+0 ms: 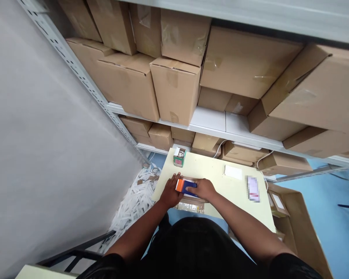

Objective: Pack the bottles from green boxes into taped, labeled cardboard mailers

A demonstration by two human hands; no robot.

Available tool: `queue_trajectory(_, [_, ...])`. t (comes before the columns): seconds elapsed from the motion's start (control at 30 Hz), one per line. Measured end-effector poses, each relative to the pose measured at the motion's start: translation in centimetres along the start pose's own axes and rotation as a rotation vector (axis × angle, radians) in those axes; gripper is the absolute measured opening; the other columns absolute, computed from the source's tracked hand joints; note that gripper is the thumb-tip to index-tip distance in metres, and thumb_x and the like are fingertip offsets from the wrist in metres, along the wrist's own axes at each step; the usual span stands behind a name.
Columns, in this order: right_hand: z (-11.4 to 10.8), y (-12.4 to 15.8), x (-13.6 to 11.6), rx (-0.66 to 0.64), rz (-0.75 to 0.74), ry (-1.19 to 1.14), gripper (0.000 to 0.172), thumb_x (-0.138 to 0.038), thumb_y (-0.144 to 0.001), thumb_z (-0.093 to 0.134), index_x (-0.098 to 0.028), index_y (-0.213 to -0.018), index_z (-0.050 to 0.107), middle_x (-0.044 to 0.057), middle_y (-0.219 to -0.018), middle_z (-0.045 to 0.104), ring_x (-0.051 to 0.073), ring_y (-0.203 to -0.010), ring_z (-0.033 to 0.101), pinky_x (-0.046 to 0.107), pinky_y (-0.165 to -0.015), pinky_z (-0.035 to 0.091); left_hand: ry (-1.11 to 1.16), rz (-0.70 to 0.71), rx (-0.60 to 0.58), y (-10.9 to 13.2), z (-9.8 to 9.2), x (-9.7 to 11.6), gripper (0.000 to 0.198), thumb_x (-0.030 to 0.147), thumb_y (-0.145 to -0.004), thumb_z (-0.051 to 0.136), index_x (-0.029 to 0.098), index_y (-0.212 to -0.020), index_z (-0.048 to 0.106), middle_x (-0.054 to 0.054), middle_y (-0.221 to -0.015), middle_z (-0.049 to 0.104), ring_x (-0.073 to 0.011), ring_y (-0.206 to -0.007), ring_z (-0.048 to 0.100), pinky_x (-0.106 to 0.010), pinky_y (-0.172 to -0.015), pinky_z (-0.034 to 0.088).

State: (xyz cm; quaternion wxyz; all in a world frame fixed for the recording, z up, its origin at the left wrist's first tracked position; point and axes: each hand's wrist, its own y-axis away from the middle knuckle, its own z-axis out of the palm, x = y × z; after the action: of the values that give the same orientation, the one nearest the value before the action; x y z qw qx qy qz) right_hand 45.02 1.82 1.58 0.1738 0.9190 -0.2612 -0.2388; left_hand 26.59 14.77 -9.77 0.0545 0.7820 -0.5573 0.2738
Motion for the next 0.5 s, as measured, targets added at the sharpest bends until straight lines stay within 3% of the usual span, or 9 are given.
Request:
queue_trajectory(0.2, [-0.7, -0.5, -0.3, -0.03, -0.02, 0.013, 0.062, -0.08, -0.087, 0.051, -0.029, -0.111, 0.078, 0.008, -0.103, 0.08, 0.027, -0.095, 0.072, 0.03, -0.074, 0.044, -0.077, -0.073, -0.108, -0.3, -0.6, 0.8, 0.081, 0.037, -0.089, 0.06, 0.019, -0.162, 0.032, -0.015, -0.168, 0.03, -0.0388, -0.155, 0.027, -0.057, -0.12, 0.031])
queue_trajectory(0.3, [-1.7, -0.5, 1.0, -0.062, 0.018, -0.02, 0.065, -0.081, -0.082, 0.057, -0.025, -0.104, 0.08, 0.01, -0.099, 0.079, 0.026, -0.089, 0.071, 0.029, -0.07, 0.042, -0.097, -0.092, -0.15, -0.6, -1.1, 1.2, 0.08, 0.037, -0.09, 0.06, 0.017, -0.162, 0.032, -0.014, -0.169, 0.027, -0.038, -0.154, 0.028, -0.056, -0.12, 0.03])
queue_trajectory(0.4, [-3.4, 0.7, 5.4, -0.089, 0.107, -0.087, 0.065, -0.083, -0.079, 0.06, -0.02, -0.087, 0.079, 0.01, -0.085, 0.077, 0.023, -0.073, 0.067, 0.029, -0.063, 0.038, -0.114, -0.101, -0.181, -0.7, -1.3, 1.2, 0.08, 0.039, -0.09, 0.06, 0.017, -0.162, 0.032, -0.014, -0.17, 0.024, -0.0374, -0.154, 0.028, -0.056, -0.122, 0.028])
queue_trajectory(0.5, [-5.4, 3.6, 12.4, -0.058, 0.144, -0.106, 0.065, -0.082, -0.08, 0.057, -0.02, -0.076, 0.074, 0.008, -0.074, 0.074, 0.022, -0.067, 0.064, 0.03, -0.06, 0.035, -0.113, -0.1, -0.183, -0.7, -1.2, 1.0, 0.082, 0.041, -0.09, 0.061, 0.017, -0.162, 0.031, -0.014, -0.17, 0.023, -0.0365, -0.155, 0.027, -0.054, -0.123, 0.028])
